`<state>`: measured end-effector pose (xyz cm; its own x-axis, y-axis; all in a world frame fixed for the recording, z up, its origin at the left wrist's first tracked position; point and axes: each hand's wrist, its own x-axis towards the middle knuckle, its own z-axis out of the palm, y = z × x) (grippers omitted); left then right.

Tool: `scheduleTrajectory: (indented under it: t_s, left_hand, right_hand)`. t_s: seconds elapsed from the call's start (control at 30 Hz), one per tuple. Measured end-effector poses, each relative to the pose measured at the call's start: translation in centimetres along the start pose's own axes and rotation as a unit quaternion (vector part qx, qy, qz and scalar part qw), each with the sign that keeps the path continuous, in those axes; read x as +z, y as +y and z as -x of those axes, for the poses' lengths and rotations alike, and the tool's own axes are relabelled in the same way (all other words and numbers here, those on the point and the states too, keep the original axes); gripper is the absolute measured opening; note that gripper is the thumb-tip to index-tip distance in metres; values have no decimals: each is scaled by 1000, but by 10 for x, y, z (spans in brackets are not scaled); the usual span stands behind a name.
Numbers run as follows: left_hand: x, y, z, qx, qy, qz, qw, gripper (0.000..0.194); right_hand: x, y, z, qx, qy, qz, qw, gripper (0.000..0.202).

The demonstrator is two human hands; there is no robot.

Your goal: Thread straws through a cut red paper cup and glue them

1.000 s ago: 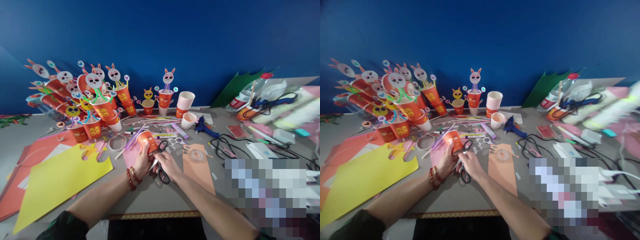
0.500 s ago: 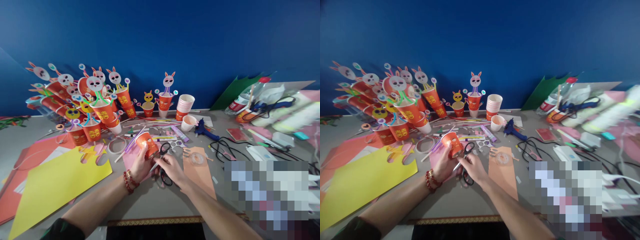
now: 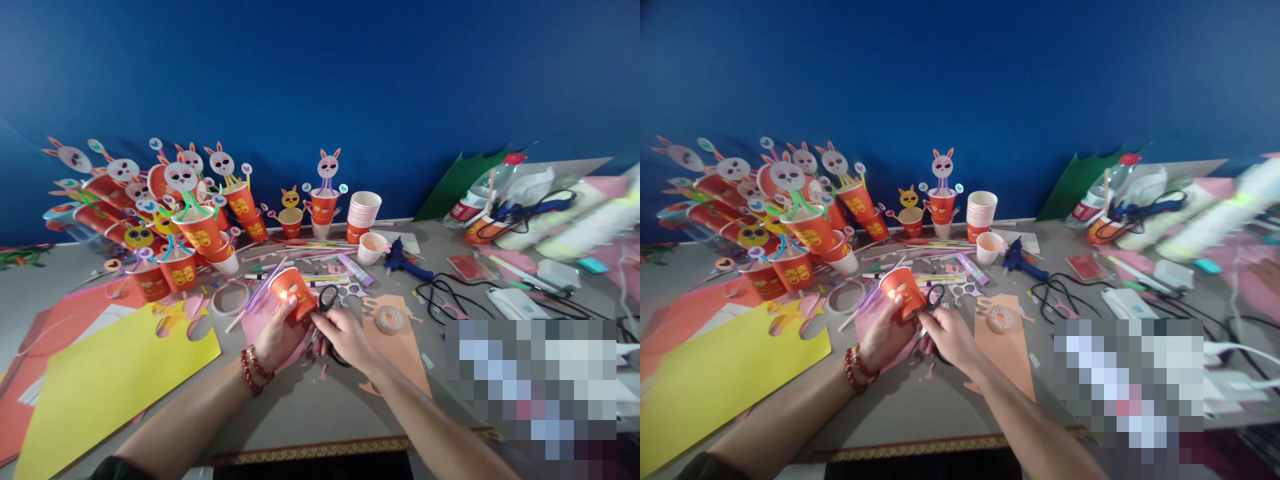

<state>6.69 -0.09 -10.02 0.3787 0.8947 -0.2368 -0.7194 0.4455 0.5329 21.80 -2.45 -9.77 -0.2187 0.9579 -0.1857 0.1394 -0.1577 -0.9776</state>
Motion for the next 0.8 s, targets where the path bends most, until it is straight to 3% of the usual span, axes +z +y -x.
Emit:
scheduleTrajectory:
  t_s: [0.2,0.33,0.57,0.8]
  left_hand:
    - [4,3,3,-33,-14,14,999,29]
    - [3,5,3,-32,-48,32,998,29]
    - [5,5,4,39,-58,-16,997,26]
    - [0,3,1,-17,-34,1,999,12]
  right_hand:
    - [7,1,-1,42,-27,-128,991,52]
    - [8,0,-1,77,-64,-226,969,55]
    - [8,0,0,-2,23,-146,989,50]
    - [7,-3,1,44,-4,-208,977,50]
